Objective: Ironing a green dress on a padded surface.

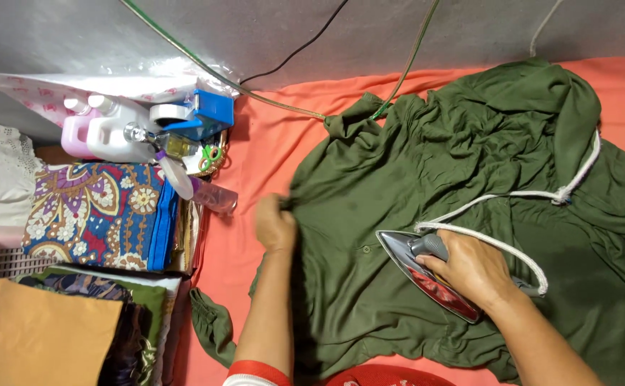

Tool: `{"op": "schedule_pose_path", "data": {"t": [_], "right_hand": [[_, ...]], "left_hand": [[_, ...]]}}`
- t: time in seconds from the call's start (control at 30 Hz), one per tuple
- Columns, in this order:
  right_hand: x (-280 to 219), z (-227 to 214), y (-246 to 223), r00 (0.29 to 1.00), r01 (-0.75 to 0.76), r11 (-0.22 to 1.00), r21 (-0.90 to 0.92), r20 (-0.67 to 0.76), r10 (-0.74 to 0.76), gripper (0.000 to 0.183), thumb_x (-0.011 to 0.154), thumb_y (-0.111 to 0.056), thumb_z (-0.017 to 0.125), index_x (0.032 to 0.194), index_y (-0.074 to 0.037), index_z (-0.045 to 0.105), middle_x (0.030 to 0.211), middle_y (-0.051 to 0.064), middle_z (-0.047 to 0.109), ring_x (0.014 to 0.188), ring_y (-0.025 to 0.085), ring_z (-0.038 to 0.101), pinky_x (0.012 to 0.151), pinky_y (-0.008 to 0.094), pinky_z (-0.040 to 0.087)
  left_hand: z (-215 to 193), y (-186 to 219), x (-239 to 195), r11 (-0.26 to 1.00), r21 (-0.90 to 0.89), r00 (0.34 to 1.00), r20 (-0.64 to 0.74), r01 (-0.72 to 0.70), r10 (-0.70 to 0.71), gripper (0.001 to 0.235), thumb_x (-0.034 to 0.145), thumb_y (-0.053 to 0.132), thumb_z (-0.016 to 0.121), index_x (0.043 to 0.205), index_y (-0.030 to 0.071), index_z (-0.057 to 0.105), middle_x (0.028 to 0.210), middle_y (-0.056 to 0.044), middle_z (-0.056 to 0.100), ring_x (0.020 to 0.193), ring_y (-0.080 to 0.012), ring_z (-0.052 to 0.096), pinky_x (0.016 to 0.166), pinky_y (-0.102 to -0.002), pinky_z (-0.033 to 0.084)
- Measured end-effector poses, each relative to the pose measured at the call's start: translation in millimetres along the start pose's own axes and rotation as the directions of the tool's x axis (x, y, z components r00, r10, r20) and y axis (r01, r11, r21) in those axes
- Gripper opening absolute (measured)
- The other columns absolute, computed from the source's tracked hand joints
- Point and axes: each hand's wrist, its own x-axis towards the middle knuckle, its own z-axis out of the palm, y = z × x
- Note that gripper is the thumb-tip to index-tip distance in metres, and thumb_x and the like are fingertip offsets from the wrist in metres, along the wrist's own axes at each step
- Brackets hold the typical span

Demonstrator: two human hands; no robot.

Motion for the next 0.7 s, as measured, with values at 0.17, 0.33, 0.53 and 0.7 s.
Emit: {"op": "schedule_pose_path", "data": {"t": [0.17,0.33,0.53,0.7], "right_hand": [[15.6,-9.3,-5.4,0.999,0.007,0.996,0.09,-0.036,-0.003,0.045,0.077,-0.048,0.076,0.101,-0.01,0.074,0.09,0.018,0.075,0.087,0.04,0.072,0.075,0.05,0.056],[38.4,-13.9,-22.9,0.989,0.077,0.996,0.034,-0.133,-0.071,0.044,0.075,-0.045,0.081,0.096,-0.007,0.072,0.079,0.019,0.073,0.079,0.039,0.072,0.071,0.05,0.056],[64.0,-1.1,-44.5,0.978,0.183,0.983,-0.001,-0.1,-0.183,0.045,0.075,-0.041,0.082,0.101,-0.007,0.07,0.076,0.021,0.072,0.072,0.041,0.071,0.065,0.051,0.056],[70.3,10.2,-38.6,0.985,0.163,0.987,0.003,-0.049,-0.163,0.043,0.077,-0.04,0.082,0.093,-0.003,0.067,0.072,0.022,0.071,0.071,0.04,0.071,0.065,0.049,0.056]], "left_hand": [[-71.3,40.1,40.1,0.947,0.226,0.971,-0.121,0.228,-0.205,0.037,0.075,0.004,0.075,0.11,0.012,0.065,0.115,-0.011,0.06,0.115,-0.0344,0.055,0.094,-0.049,0.044],[-38.8,80.3,57.7,0.932,-0.046,0.934,-0.007,-0.358,0.358,0.033,0.071,0.004,0.074,0.103,0.011,0.068,0.106,-0.01,0.065,0.107,-0.0349,0.06,0.095,-0.046,0.049],[48.5,182.9,92.0,0.93,-0.258,0.905,0.268,-0.263,0.33,0.039,0.084,0.022,0.078,0.117,0.005,0.067,0.108,-0.019,0.066,0.092,-0.0415,0.067,0.076,-0.05,0.054],[188.8,189.9,107.0,0.909,0.041,0.768,0.553,-0.414,0.324,0.037,0.088,0.029,0.074,0.115,0.007,0.064,0.113,-0.019,0.069,0.098,-0.0363,0.072,0.082,-0.047,0.058]]}}
